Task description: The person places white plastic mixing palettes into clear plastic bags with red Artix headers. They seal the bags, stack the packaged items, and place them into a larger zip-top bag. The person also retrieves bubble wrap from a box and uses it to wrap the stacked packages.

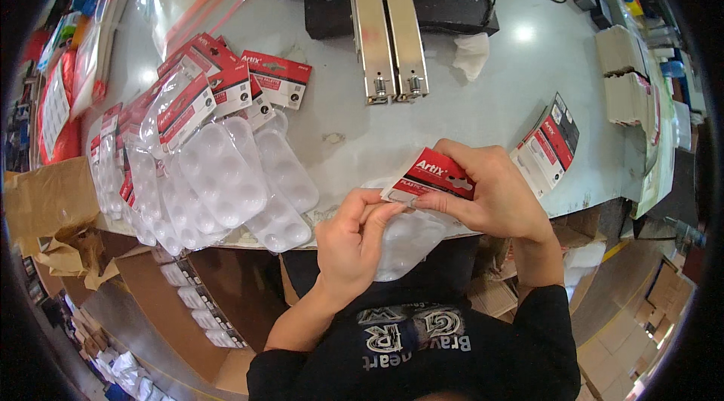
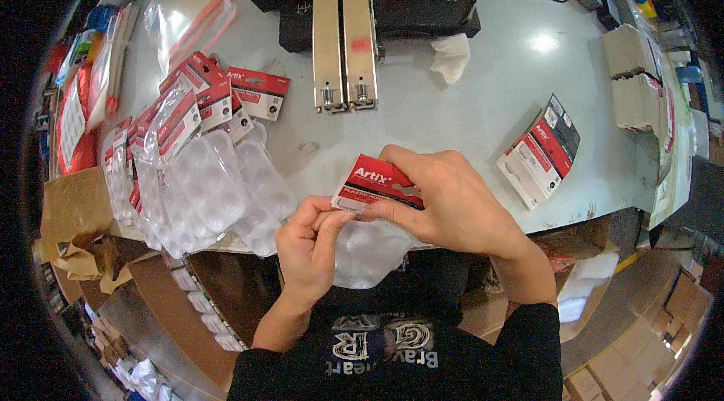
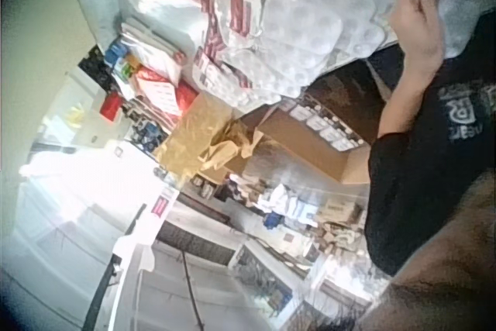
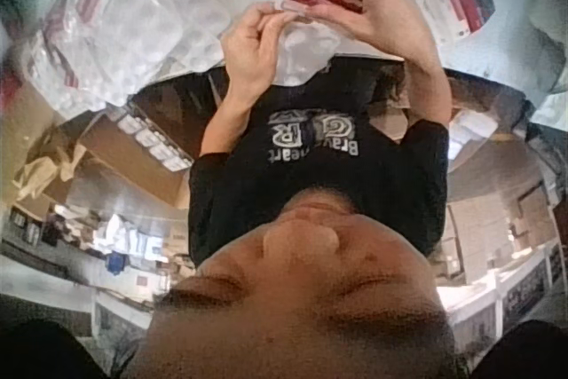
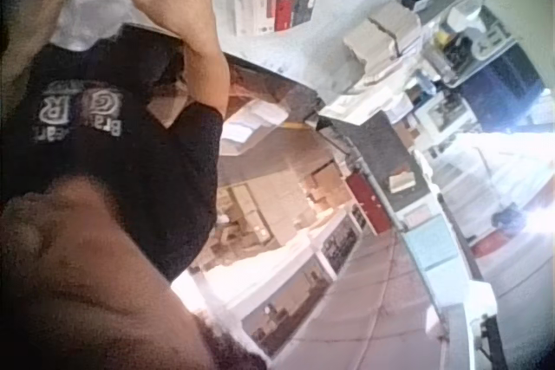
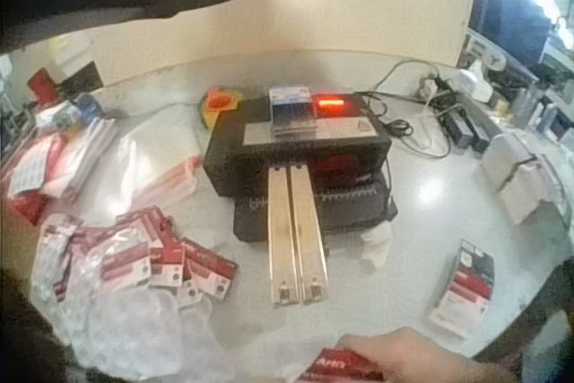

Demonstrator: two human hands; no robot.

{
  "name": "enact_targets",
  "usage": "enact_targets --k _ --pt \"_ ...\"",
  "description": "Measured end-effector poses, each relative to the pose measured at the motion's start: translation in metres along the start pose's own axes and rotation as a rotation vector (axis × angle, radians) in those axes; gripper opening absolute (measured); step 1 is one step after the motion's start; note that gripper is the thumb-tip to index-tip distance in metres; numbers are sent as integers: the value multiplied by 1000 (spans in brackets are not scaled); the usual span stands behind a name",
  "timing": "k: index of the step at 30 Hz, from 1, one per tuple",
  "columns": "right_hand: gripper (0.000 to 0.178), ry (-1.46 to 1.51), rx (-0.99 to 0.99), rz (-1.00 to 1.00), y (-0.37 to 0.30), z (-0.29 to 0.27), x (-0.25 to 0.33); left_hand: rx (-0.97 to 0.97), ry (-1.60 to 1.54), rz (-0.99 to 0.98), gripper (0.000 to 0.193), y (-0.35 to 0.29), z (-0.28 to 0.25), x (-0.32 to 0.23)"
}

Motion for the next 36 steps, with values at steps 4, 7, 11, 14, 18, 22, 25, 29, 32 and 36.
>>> enact_targets --k 4,7,11,14,18,22,25,29,32,36 --pt "36 -60 75 -43 3 -2 -1 4 30 -19 9 0 0 5" --pt "37 -150 104 -94 3 -7 -4 37 93 -38 10 0 3 5" --pt "34 -75 -44 -12 -1 -15 -20 -136 93 42 12 3 -7 2" --pt "27 316 -31 152 -9 -3 -37 -242 -16 14 17 7 -17 7" --pt "19 577 -21 243 -17 13 -50 -285 -23 -13 20 10 -20 15" --pt "13 656 -83 234 -14 21 -54 -314 5 4 21 14 -20 20" --pt "12 715 -140 187 -16 25 -54 -312 48 20 20 15 -22 19" --pt "12 832 -198 220 -21 34 -51 -267 110 -25 22 12 -21 14" --pt "11 945 -282 247 -7 41 -53 -256 155 -38 28 23 -16 13" --pt "9 1069 -493 187 28 41 -63 -286 64 79 31 63 -12 20"
Point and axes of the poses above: each hand's wrist, its own y-axis towards the middle knuckle, its own z-axis out of the palm, x = y × z, the point moved 3 cm from there along y, towards the middle knuckle, and after that the axes turned 6 degrees about x, right-handed, at the moved point
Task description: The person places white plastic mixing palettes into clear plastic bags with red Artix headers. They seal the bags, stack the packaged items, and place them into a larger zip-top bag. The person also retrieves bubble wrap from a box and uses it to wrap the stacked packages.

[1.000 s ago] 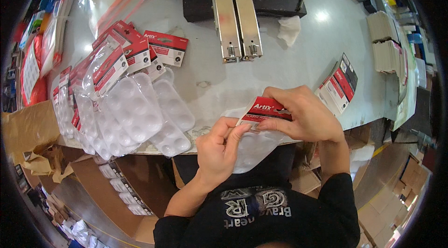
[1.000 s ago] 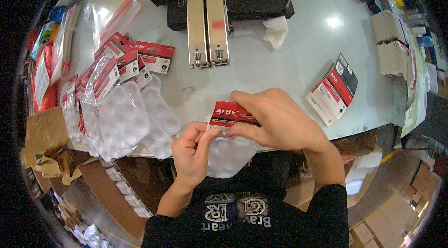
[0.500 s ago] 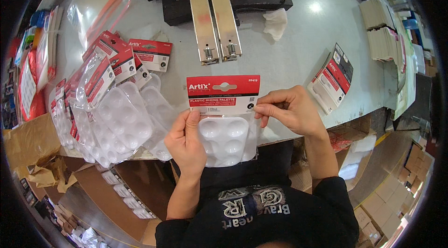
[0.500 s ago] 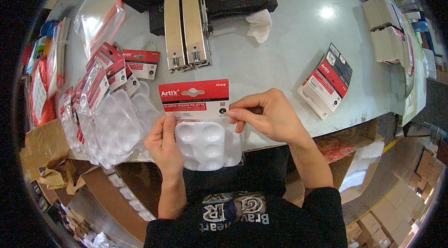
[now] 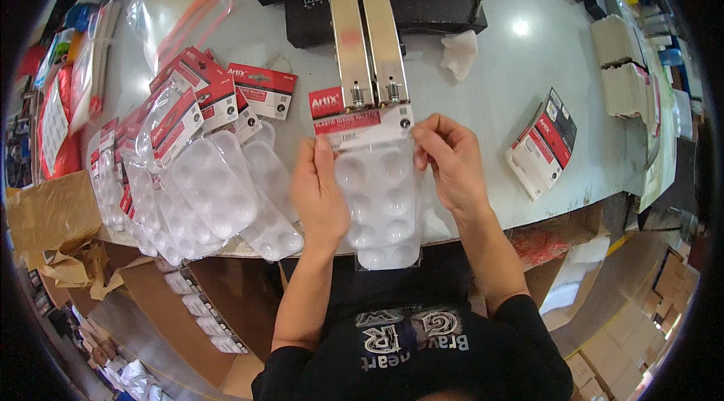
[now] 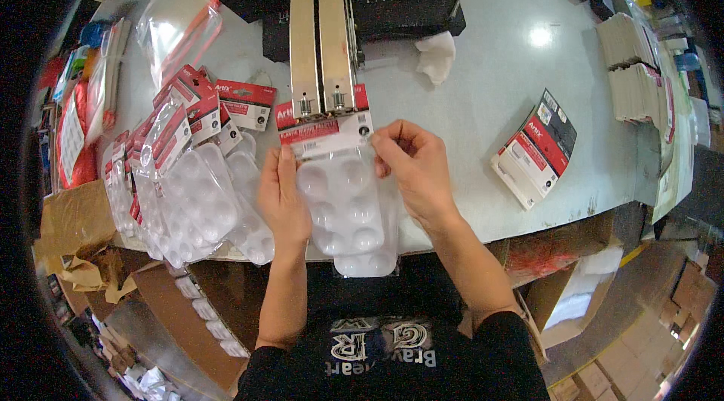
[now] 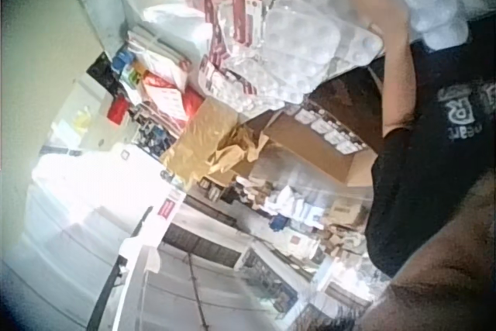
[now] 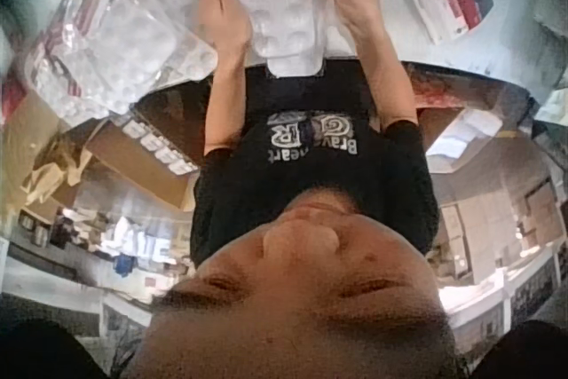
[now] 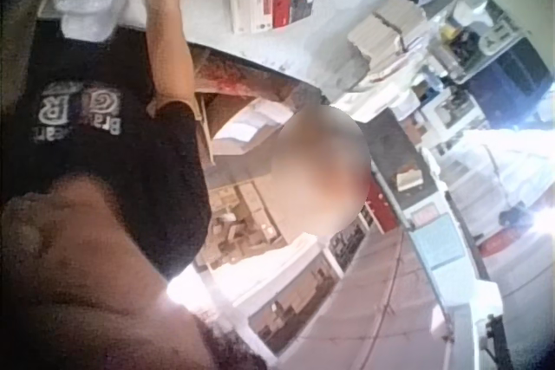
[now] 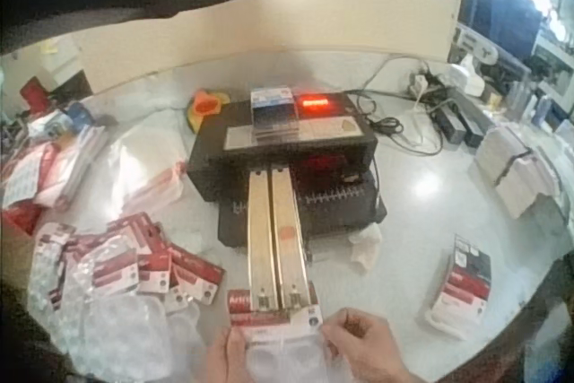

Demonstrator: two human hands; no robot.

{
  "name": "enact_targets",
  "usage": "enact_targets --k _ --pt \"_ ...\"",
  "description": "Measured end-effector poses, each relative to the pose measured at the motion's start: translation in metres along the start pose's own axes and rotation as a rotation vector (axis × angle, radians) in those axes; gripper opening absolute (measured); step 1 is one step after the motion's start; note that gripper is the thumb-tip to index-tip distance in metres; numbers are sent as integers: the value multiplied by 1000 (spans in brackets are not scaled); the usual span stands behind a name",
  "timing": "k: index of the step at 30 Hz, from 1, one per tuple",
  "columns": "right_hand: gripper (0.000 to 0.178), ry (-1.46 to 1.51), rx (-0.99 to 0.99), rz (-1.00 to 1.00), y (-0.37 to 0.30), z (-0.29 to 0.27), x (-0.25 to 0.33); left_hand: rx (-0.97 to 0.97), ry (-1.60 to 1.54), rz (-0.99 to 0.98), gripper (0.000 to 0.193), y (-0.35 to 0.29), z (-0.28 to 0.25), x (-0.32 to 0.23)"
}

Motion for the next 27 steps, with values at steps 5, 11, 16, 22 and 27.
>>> enact_targets --k 5,11,16,22,27 --pt "11 19 -5 -113 23 -4 -7 30 28 38 32 23 1 10" --pt "20 -296 26 -152 13 -14 13 63 15 91 32 20 -4 9" --pt "93 -1121 -450 -225 -36 -121 80 -289 559 68 30 22 -101 -41" --pt "111 -1418 -345 -260 -46 -198 71 -120 1140 445 28 -10 -67 -38" --pt "101 -1227 -367 -146 -44 -205 76 106 781 315 21 -39 2 15"
Point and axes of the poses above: each hand's wrist, its own y-axis towards the middle knuckle, its own z-axis out of the palm, x = y × z, the point moved 3 cm from there along y, towards the middle knuckle, and after that the axes turned 6 degrees about x, right-handed, at the moved point
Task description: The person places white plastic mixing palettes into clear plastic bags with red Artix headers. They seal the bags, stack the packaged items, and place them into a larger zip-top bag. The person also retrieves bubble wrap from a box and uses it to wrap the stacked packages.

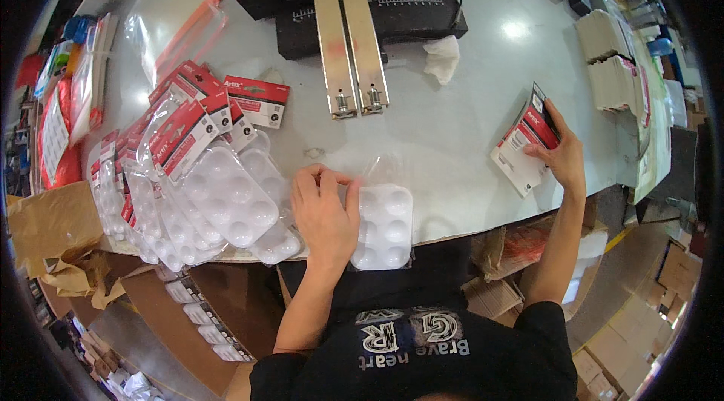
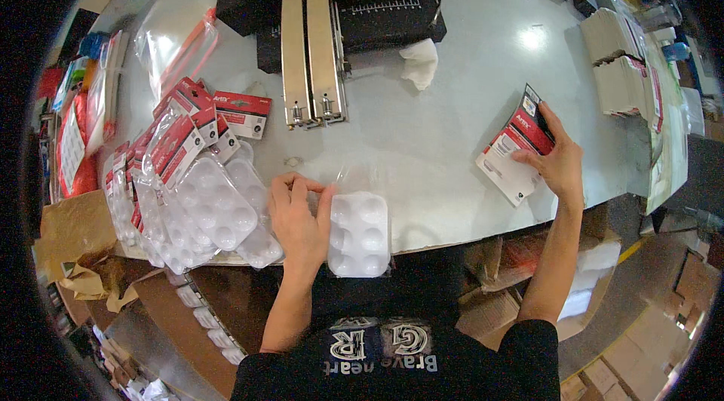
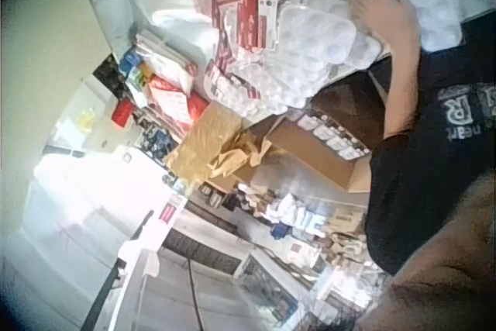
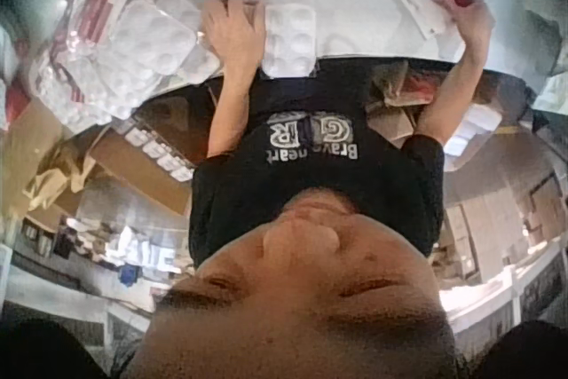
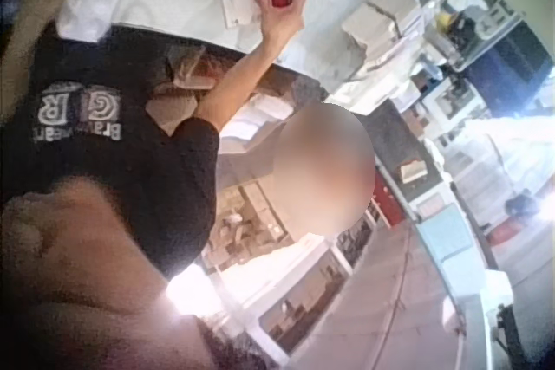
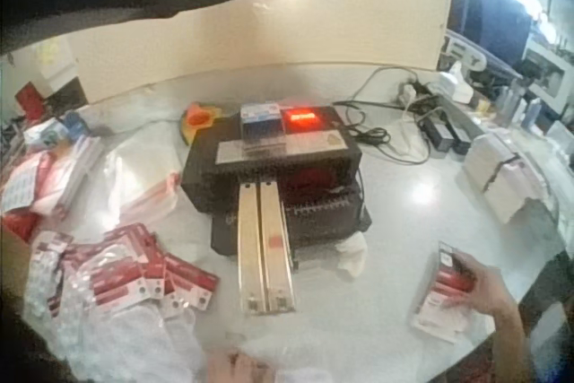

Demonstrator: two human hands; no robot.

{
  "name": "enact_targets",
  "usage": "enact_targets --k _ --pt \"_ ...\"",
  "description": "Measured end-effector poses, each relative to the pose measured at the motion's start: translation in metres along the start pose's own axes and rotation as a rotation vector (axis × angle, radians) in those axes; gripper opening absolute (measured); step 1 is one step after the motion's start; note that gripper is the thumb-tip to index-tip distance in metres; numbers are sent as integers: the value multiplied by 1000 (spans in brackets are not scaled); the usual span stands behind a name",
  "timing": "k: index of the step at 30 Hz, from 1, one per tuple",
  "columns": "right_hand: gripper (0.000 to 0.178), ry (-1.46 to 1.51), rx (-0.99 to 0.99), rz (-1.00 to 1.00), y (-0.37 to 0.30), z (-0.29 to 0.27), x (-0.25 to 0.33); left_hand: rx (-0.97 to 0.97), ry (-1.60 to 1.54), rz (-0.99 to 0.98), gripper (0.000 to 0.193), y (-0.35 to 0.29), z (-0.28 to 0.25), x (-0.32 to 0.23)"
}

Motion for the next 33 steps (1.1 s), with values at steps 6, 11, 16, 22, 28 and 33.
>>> enact_targets --k 6,11,16,22,28,33 --pt "73 112 0 -3 15 -13 -4 76 -933 -304 13 1 -6 -5" --pt "59 -126 1 21 17 -1 17 220 -1308 -339 9 -8 -19 -19" --pt "104 -314 3 -57 11 13 34 194 -1177 -317 16 -11 -35 -17" --pt "121 -83 118 -180 7 0 17 228 -1195 -525 20 -10 -23 -13" --pt "91 -54 25 -111 -1 4 10 228 -1313 -528 24 -9 -11 -21" --pt "90 172 147 -81 7 -8 7 272 -1375 -493 26 -12 -16 -27"
Point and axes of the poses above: each hand's wrist, its own y-axis towards the middle knuckle, its own z-axis out of the palm, x = y × z, the point moved 3 cm from there along y, towards the middle knuckle, and after that the axes turned 6 degrees about x, right-handed, at the moved point
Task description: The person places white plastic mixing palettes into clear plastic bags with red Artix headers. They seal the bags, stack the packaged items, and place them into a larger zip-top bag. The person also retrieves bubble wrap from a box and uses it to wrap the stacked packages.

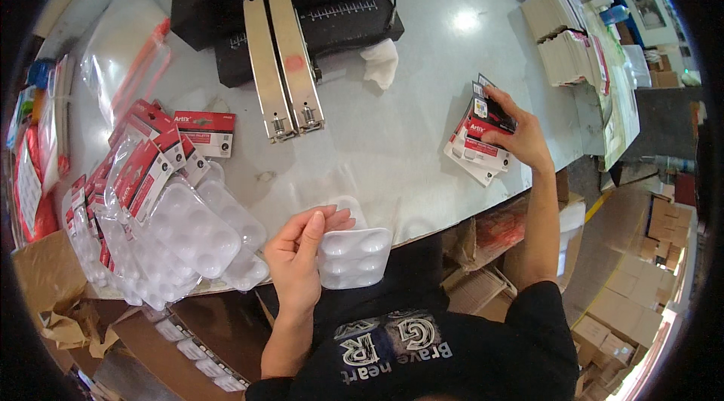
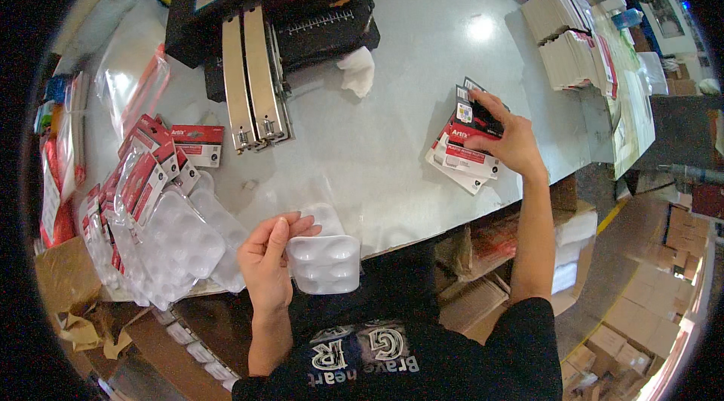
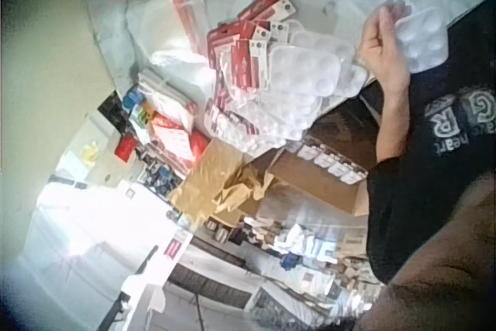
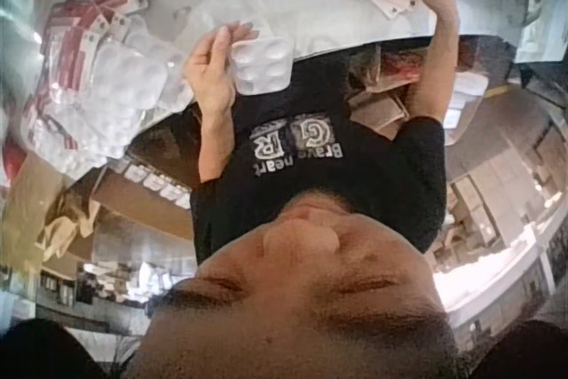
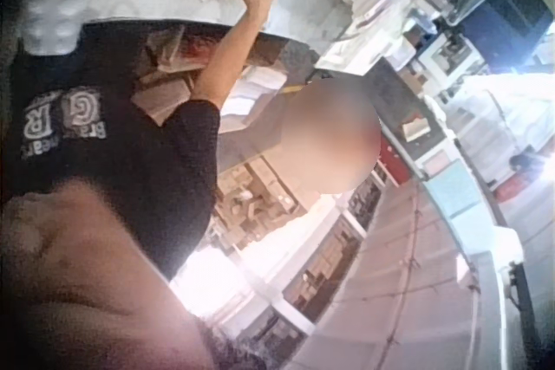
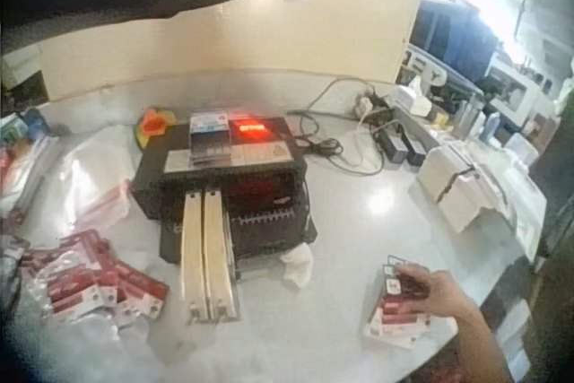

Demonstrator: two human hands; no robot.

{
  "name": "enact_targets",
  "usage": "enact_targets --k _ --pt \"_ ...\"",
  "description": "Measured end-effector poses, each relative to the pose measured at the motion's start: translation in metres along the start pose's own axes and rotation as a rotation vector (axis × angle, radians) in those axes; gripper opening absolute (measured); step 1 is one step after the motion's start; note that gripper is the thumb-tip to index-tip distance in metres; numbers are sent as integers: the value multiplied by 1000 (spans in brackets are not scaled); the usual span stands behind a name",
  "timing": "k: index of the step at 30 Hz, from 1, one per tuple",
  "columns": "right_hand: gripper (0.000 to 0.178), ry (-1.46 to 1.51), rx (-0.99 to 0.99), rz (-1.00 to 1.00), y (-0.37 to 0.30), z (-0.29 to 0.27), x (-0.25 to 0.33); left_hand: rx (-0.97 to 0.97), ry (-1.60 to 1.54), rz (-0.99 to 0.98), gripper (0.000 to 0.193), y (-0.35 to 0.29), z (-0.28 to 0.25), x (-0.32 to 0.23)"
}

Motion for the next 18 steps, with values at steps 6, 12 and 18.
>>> enact_targets --k 6,12,18 --pt "101 -495 -77 -135 -20 5 8 17 55 14 24 -6 1 2" --pt "79 -420 -166 3 -49 24 45 40 83 12 25 -6 2 -2" --pt "48 295 144 -296 -54 56 143 132 213 82 24 -14 13 -12"
Point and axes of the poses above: each hand's wrist, its own y-axis towards the middle knuckle, its own z-axis out of the palm, x = y × z, the point moved 3 cm from there along y, towards the middle knuckle, and after that the axes turned 6 degrees about x, right-handed, at the moved point
